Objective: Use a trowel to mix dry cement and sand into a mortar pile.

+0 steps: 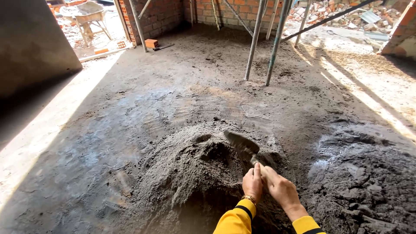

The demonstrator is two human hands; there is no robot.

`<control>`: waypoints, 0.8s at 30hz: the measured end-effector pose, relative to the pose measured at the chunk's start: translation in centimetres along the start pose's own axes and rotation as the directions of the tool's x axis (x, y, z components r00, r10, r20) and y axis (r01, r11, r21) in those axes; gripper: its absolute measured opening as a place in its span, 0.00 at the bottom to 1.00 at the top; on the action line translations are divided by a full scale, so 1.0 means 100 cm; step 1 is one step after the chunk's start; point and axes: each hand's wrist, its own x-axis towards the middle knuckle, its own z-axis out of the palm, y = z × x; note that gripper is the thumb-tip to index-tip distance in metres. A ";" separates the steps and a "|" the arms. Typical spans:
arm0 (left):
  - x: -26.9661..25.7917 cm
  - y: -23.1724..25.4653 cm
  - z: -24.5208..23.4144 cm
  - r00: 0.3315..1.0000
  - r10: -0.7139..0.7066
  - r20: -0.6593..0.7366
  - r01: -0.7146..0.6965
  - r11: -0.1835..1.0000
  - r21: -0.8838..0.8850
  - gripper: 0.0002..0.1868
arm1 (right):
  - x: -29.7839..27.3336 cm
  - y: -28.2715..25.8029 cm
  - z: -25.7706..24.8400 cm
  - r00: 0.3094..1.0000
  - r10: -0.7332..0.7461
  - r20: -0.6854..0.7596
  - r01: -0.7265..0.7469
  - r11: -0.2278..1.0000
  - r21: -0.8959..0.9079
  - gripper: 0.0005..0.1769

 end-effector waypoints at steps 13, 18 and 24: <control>0.035 -0.033 -0.061 0.861 -0.315 -0.400 0.253 0.947 -0.200 0.26 | -0.019 0.017 0.116 0.625 0.409 0.664 -0.754 0.537 0.379 0.41; 0.030 -0.028 -0.065 0.875 -0.202 -0.439 0.225 0.974 0.001 0.27 | -0.029 0.000 0.094 0.457 0.319 0.830 -0.887 0.098 0.450 0.35; 0.007 0.005 -0.044 0.932 -0.009 -0.363 -0.001 1.000 -0.028 0.24 | -0.024 -0.025 0.052 0.719 0.279 0.636 -0.532 0.809 0.248 0.31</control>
